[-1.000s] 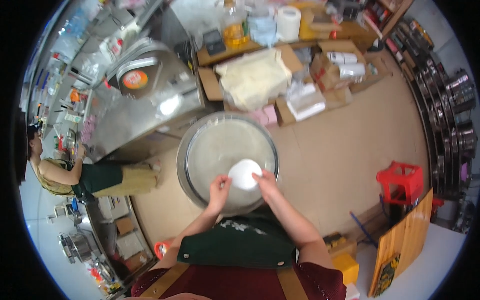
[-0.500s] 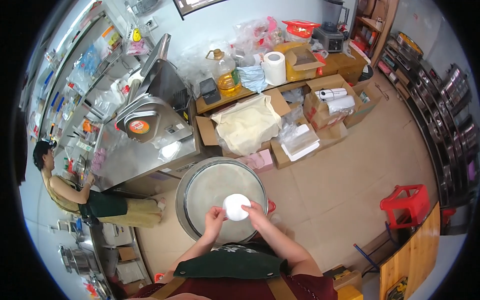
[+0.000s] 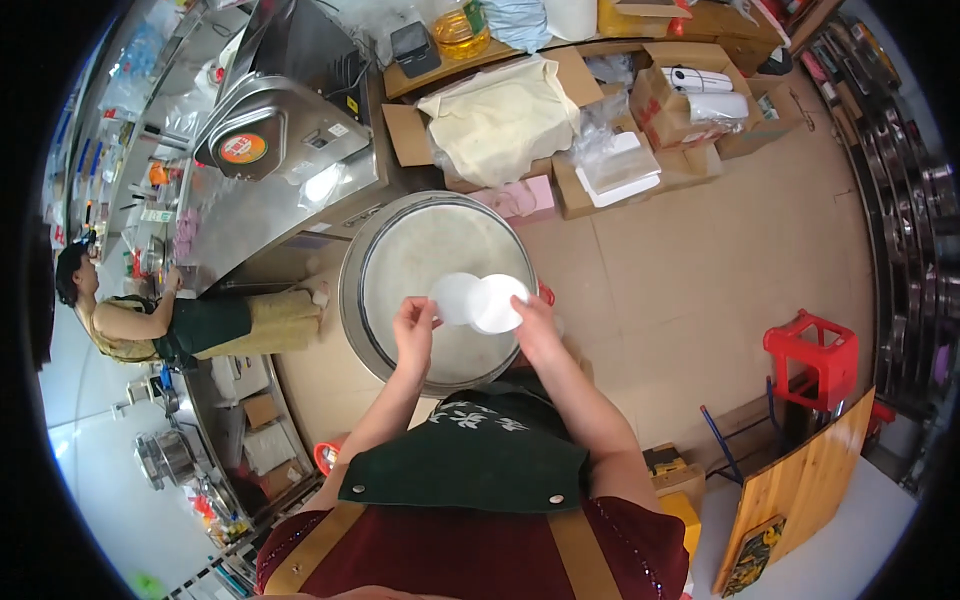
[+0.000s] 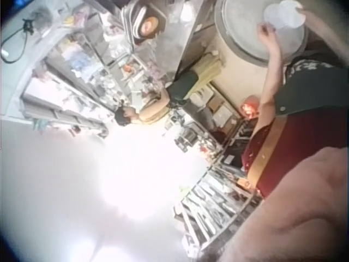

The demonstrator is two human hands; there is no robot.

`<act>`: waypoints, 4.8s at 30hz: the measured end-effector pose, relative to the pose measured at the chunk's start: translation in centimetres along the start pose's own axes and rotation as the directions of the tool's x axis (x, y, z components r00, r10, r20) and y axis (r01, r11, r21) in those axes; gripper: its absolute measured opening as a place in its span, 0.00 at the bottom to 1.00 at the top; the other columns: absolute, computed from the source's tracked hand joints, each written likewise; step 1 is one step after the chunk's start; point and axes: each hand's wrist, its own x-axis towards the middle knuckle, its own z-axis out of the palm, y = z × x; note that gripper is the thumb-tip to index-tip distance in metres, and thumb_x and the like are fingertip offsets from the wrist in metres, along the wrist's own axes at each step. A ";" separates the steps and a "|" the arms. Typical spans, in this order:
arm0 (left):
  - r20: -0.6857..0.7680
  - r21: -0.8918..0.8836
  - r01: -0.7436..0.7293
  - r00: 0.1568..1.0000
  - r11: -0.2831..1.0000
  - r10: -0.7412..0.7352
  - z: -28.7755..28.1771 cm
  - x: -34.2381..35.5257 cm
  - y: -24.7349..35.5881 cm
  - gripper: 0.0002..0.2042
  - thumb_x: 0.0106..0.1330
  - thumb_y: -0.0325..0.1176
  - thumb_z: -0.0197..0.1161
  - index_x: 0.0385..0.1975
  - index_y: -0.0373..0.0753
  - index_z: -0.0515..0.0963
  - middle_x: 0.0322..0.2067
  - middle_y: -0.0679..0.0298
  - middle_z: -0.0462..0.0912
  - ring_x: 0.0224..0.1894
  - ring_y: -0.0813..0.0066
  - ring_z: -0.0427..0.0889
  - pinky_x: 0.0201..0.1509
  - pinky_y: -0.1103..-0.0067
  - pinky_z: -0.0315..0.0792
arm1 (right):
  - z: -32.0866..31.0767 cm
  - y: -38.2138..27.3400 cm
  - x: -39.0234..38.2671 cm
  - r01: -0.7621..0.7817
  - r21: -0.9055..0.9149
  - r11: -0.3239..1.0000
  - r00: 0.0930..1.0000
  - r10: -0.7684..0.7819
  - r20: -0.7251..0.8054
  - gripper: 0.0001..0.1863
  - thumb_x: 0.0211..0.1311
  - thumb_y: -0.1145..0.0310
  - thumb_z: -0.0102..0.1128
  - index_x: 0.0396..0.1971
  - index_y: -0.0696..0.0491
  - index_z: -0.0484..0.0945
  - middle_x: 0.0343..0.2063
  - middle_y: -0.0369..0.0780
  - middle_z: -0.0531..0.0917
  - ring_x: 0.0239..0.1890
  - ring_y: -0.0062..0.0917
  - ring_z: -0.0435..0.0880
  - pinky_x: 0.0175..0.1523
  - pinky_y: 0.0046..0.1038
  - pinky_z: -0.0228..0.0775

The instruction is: Preparing dough and placing it in a steaming tray.

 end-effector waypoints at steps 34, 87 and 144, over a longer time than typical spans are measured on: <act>0.051 0.187 0.187 0.979 0.964 -0.200 5.3 11.9 -13.6 0.05 0.54 0.28 0.55 0.26 0.34 0.77 0.21 0.66 0.77 0.25 0.81 0.73 0.29 0.83 0.67 | -6.7 -0.7 -4.1 0.097 -0.140 0.985 0.852 -0.155 -0.500 0.10 0.55 0.74 0.50 0.39 0.58 0.71 0.34 0.39 0.77 0.36 0.23 0.76 0.42 0.25 0.68; -0.147 0.002 0.632 0.767 0.775 -0.625 6.8 10.9 -17.8 0.07 0.47 0.21 0.56 0.27 0.30 0.73 0.23 0.61 0.75 0.24 0.76 0.72 0.25 0.84 0.66 | -8.3 0.3 -1.6 0.080 -0.119 0.990 0.787 -0.136 -0.601 0.09 0.57 0.73 0.49 0.37 0.58 0.71 0.34 0.40 0.77 0.36 0.23 0.76 0.41 0.26 0.69; -0.075 0.384 0.548 0.821 0.743 -0.566 5.8 2.6 -21.3 0.06 0.46 0.29 0.61 0.22 0.33 0.78 0.19 0.59 0.78 0.23 0.73 0.76 0.28 0.79 0.69 | -10.0 1.5 -3.0 -0.025 -0.189 0.982 0.765 -0.103 -0.636 0.09 0.59 0.69 0.48 0.37 0.56 0.70 0.32 0.38 0.75 0.34 0.23 0.74 0.37 0.26 0.67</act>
